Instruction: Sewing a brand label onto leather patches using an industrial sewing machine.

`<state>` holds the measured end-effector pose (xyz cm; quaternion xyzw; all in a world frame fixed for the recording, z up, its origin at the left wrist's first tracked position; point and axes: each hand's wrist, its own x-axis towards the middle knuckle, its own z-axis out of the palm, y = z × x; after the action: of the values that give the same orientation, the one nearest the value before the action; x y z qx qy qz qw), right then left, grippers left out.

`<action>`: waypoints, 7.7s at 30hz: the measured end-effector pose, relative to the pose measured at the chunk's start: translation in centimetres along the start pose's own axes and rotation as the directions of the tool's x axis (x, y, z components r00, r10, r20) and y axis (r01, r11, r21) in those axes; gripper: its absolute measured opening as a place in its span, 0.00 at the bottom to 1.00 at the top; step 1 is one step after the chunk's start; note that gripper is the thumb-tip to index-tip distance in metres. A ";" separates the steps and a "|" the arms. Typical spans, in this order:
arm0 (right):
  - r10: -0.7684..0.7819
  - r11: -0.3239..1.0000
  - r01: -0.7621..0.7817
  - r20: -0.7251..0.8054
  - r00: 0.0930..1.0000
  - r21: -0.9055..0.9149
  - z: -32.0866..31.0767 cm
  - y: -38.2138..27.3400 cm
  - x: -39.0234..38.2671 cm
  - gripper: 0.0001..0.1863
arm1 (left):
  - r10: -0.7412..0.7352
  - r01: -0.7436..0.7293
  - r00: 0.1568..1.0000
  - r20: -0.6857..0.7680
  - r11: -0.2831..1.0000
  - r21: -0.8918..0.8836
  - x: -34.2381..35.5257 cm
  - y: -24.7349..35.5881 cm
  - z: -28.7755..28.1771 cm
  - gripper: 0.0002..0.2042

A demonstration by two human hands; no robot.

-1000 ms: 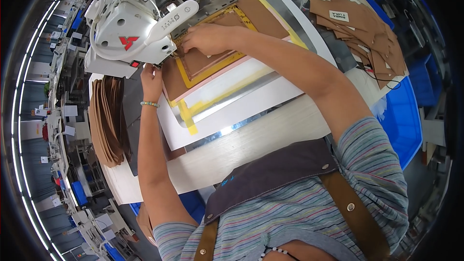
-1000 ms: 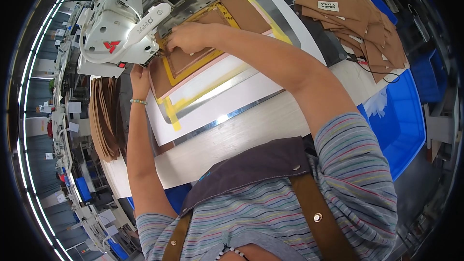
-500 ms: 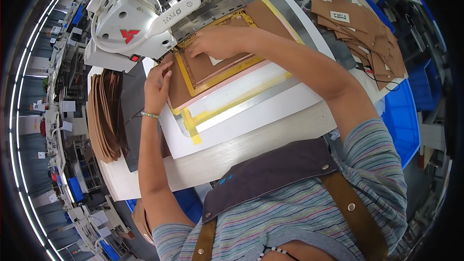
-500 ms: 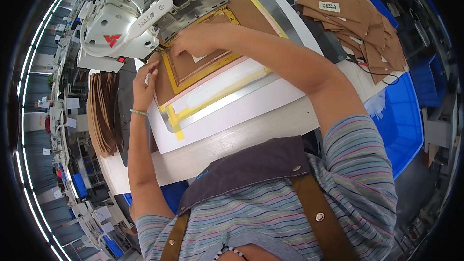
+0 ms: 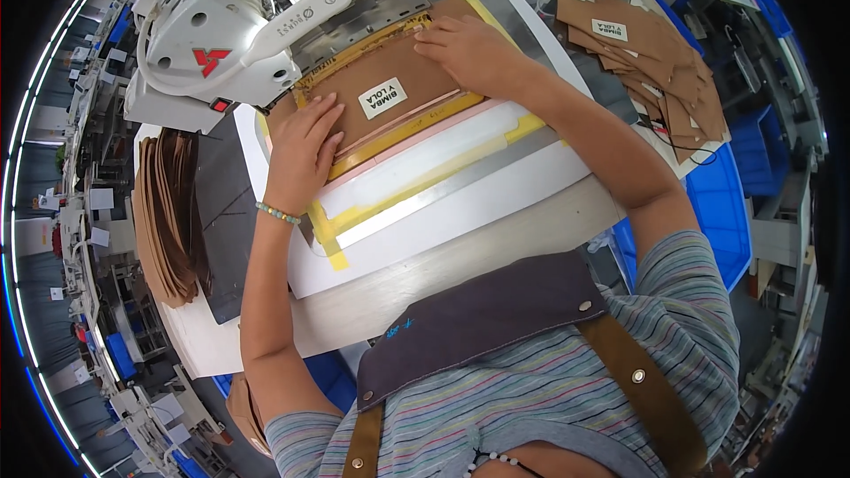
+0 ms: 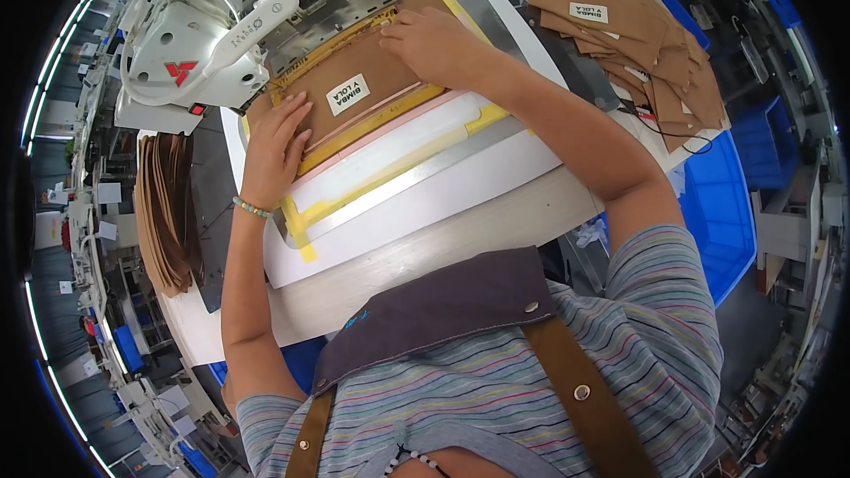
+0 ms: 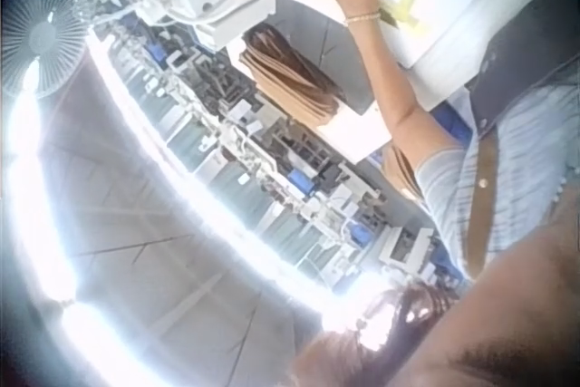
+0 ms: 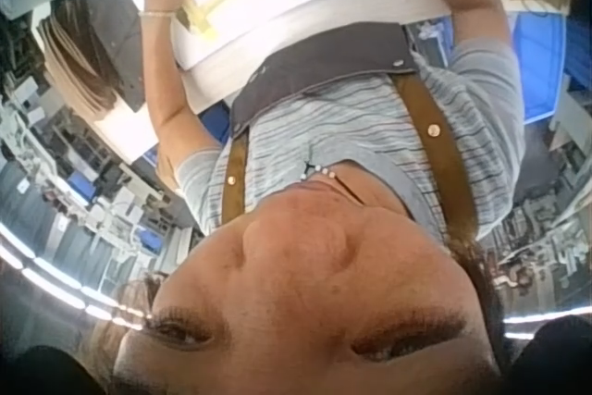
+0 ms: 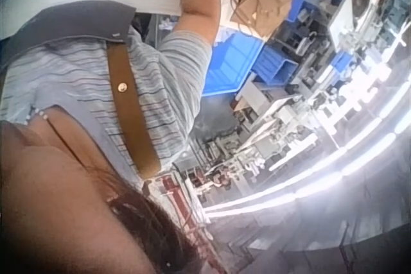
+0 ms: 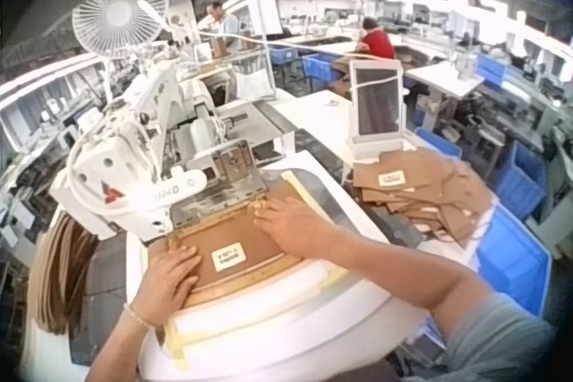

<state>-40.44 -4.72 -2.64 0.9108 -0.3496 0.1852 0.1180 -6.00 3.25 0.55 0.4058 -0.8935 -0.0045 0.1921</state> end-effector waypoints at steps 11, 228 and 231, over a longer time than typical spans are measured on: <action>-0.002 1.000 0.002 -0.010 1.000 -0.007 -0.1 -0.3 -0.1 0.18 | -0.034 0.027 0.994 0.107 0.997 0.069 -0.1 -0.4 0.4 0.23; 0.082 0.745 -0.201 0.212 0.974 0.636 -1.7 -9.7 5.1 0.13 | 0.073 0.575 -0.808 -0.585 0.310 -0.757 -65.3 23.6 -14.8 0.26; 0.085 0.734 -0.224 0.241 0.967 0.641 -1.6 -9.4 5.3 0.13 | 0.028 0.668 -0.744 -0.668 0.075 -0.741 -67.8 27.0 -13.8 0.24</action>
<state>-30.81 -0.44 0.19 0.8742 -0.3456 0.2161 -0.2640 19.79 72.69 -5.26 0.7184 0.1609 0.3828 0.5581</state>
